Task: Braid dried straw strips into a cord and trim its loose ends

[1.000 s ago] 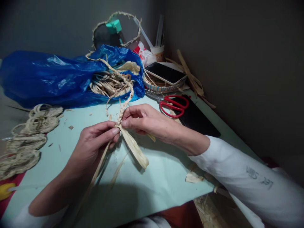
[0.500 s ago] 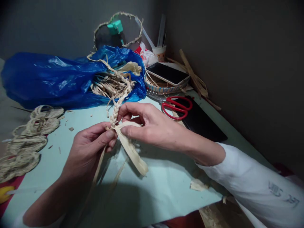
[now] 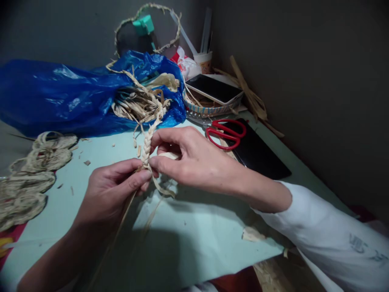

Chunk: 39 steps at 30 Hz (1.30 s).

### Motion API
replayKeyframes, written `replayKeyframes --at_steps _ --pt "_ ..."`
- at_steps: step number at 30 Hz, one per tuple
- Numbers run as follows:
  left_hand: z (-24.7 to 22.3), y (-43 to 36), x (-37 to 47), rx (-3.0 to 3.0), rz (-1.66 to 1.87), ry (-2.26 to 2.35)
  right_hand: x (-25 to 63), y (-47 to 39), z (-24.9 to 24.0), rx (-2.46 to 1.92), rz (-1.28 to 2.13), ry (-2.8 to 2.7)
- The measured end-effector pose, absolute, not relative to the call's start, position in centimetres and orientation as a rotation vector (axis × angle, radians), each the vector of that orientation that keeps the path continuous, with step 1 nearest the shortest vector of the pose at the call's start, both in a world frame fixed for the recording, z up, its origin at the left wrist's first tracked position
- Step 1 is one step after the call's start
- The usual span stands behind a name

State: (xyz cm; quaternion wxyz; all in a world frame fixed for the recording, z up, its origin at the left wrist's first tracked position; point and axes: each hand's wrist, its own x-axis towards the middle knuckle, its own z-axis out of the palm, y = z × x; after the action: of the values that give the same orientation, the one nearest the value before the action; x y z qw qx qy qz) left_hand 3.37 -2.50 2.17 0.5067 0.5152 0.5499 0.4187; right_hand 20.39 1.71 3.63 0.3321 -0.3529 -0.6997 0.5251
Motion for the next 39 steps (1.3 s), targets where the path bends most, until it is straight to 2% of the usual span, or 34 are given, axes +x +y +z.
replayKeyframes --at_steps 16,25,30,34,39 --pt "1.6 -2.1 2.5 1.464 0.902 1.301 21.1 2.6 3.3 -0.908 1.256 -2.088" --pt "1.1 -2.2 2.5 1.544 0.929 1.498 20.4 1.6 2.5 -0.999 0.905 -2.225" --pt "1.3 -2.3 2.4 1.661 0.928 1.588 19.8 1.3 2.2 -0.969 0.970 -2.132" --pt "0.9 -2.3 2.2 1.990 0.892 1.641 19.3 1.4 1.5 -0.979 1.024 -2.058" --pt "0.5 -2.4 2.4 2.199 0.858 1.600 18.7 1.4 0.9 -1.000 0.981 -1.970"
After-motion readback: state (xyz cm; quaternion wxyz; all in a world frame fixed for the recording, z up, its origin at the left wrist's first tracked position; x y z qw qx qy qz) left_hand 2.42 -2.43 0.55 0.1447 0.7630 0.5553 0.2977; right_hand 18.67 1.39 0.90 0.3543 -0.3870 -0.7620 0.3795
